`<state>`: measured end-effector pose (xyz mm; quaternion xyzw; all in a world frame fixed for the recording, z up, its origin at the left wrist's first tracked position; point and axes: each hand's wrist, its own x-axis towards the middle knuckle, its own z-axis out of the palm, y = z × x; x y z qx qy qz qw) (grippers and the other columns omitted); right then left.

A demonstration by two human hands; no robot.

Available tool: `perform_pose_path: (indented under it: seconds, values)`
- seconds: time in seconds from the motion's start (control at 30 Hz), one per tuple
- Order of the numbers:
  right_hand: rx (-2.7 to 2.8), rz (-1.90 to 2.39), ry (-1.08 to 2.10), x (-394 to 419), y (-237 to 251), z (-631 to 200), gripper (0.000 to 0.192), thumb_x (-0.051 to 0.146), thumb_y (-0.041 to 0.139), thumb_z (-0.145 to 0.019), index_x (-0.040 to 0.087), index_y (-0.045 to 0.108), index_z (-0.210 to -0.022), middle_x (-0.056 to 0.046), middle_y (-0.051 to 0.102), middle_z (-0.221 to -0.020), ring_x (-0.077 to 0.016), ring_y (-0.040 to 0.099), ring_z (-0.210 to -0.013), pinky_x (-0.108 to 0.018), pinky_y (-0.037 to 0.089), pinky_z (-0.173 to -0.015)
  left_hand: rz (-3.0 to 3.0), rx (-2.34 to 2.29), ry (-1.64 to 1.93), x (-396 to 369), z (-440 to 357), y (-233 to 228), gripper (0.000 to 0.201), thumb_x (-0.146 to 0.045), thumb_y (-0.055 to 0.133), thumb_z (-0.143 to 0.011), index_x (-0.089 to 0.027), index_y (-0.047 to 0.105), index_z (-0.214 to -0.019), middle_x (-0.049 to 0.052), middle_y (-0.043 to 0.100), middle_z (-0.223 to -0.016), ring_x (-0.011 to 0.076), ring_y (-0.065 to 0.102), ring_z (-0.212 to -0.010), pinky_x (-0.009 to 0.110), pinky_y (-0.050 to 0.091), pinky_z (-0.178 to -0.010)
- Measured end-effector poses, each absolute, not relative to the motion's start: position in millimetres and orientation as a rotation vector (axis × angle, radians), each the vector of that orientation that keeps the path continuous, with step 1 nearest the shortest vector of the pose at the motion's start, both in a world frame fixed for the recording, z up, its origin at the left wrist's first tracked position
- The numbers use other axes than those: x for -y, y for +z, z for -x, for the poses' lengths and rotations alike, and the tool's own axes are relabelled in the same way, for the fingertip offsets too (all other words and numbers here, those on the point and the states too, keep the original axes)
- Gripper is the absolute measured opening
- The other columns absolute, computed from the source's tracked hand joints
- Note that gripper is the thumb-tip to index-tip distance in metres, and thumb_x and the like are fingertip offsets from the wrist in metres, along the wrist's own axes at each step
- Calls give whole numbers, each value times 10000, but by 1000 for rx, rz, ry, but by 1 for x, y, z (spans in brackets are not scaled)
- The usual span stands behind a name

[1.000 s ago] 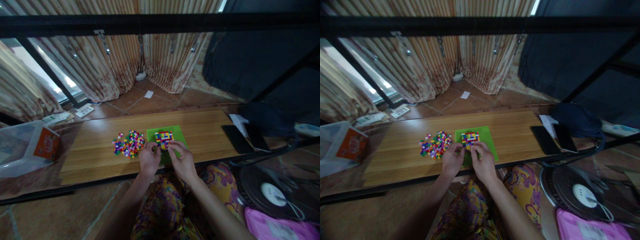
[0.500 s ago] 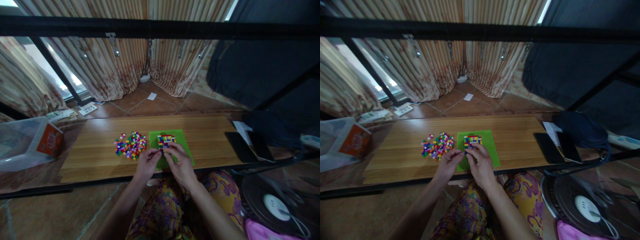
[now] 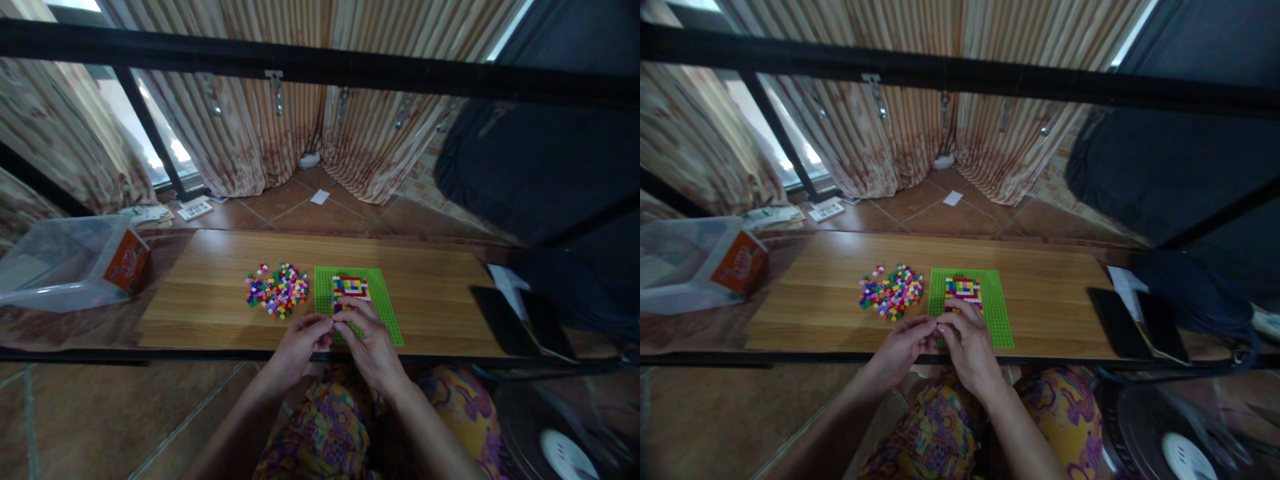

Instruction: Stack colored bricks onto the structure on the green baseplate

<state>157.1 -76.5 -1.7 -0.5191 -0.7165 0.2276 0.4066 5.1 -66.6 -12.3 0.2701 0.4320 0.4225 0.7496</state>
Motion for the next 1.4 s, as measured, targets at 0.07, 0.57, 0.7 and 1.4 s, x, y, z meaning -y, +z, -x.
perform_pose_path:
  seconds: [0.07, 0.57, 0.7, 1.4]
  values:
    - [1763, 1328, 539, 73, -3, -160, 131, 273, 575, -911, 274, 705, -922, -47, 626, -1195, -205, 562, -1148, -417, 464, -987, -687, -1013, 958, 65, -1, -12, 285, -406, 777, -640, -151, 696, -736, 15, 658, -725, 88, 532, -613, 224, 413, -609]
    - [1708, 1491, 337, 45, -24, -168, 175, 369, 601, -874, 269, 744, -861, -70, 567, -1282, -256, 482, -1224, -504, 379, -1045, -1483, -1912, 1315, 55, 113, -55, 215, -370, 569, -830, -186, 676, -856, 39, 680, -852, 167, 627, -796, 293, 507, -778]
    - [1693, 1537, 311, 44, -26, -164, 147, 330, 608, -858, 248, 729, -847, -94, 567, -1268, -266, 475, -1220, -505, 385, -1025, -1564, -1953, 1267, 53, 119, -58, 216, -374, 556, -839, -194, 672, -862, 38, 681, -857, 170, 628, -792, 296, 512, -772]
    - [1436, 1552, 323, 40, -33, -149, 86, 245, 599, -795, 239, 684, -787, -76, 613, -1146, -265, 518, -1148, -541, 377, -1012, -1701, -2004, 1092, 54, 109, -51, 192, -340, 530, -843, -196, 656, -817, 41, 667, -839, 164, 620, -753, 284, 477, -715]
